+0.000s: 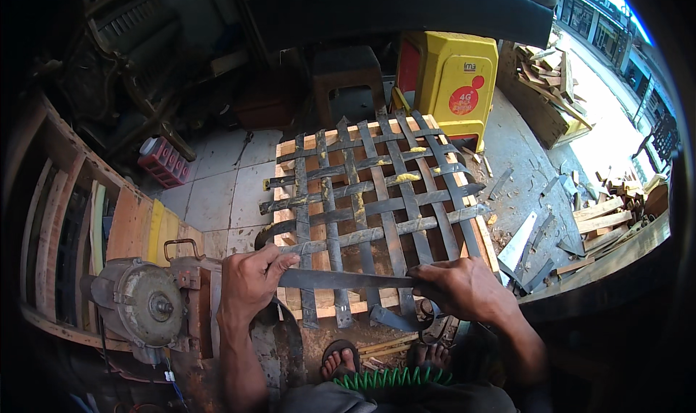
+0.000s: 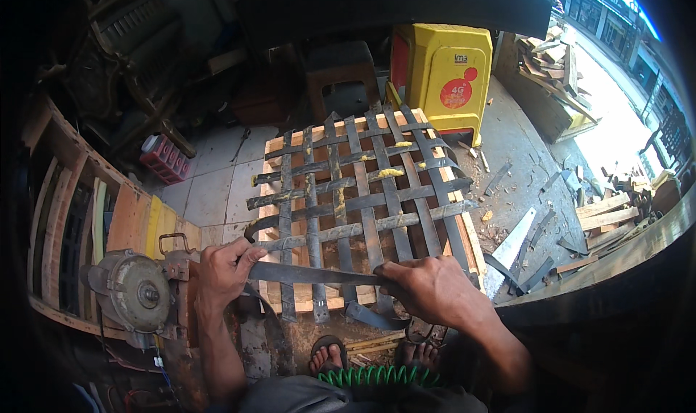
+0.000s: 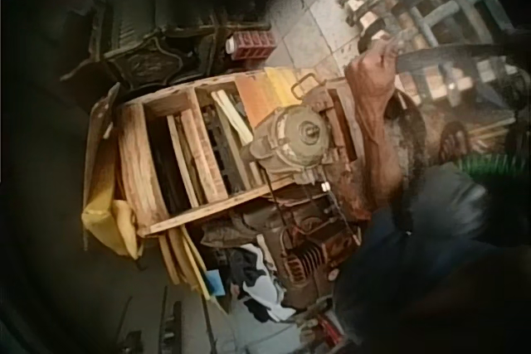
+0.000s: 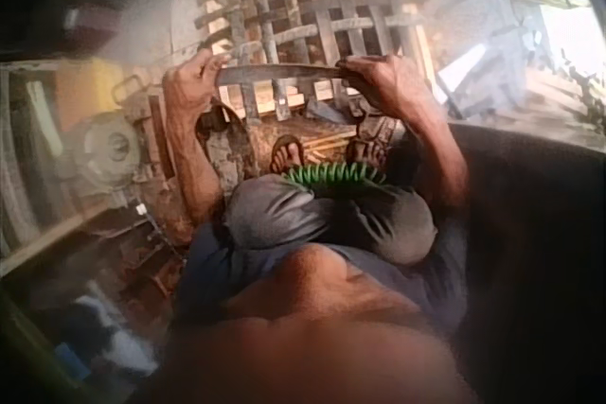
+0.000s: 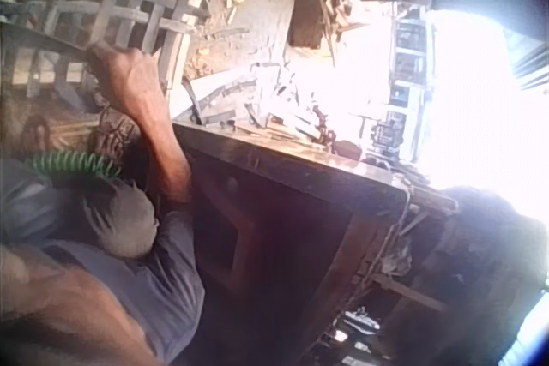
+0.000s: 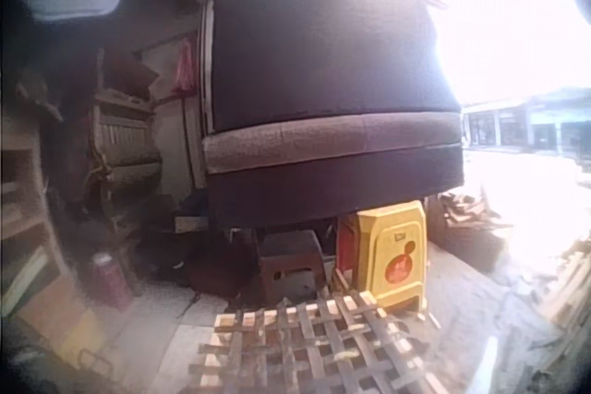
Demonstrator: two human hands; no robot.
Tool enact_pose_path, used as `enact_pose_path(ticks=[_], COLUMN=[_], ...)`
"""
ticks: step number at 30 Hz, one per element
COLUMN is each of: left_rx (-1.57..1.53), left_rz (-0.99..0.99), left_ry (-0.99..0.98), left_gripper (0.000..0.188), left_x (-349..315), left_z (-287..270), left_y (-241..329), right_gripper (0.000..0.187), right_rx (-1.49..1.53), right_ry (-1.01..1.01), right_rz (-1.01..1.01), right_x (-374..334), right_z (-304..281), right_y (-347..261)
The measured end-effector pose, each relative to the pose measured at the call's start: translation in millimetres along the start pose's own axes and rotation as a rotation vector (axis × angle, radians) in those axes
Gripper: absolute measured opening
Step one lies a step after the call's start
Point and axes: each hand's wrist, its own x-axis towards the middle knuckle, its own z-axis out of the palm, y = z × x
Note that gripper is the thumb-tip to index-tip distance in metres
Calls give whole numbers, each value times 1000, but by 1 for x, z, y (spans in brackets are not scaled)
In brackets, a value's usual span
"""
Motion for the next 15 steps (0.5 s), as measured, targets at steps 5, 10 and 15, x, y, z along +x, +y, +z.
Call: enact_pose_path(ticks=[5, 10, 15], left_rx=[377, 430, -374], left_rz=[275, 166, -75], left_ry=[553, 519, 198], left_gripper=[36, 32, 40], left_x=[30, 38, 23], left_z=[-11, -22, 26], left_y=[-10, -8, 12], right_gripper=[24, 37, 52], right_rx=[-179, -224, -226], right_ry=[222, 452, 457], right_rz=[-14, -85, -317], right_x=[26, 36, 64], right_z=[-12, -6, 29], right_y=[-12, -13, -33])
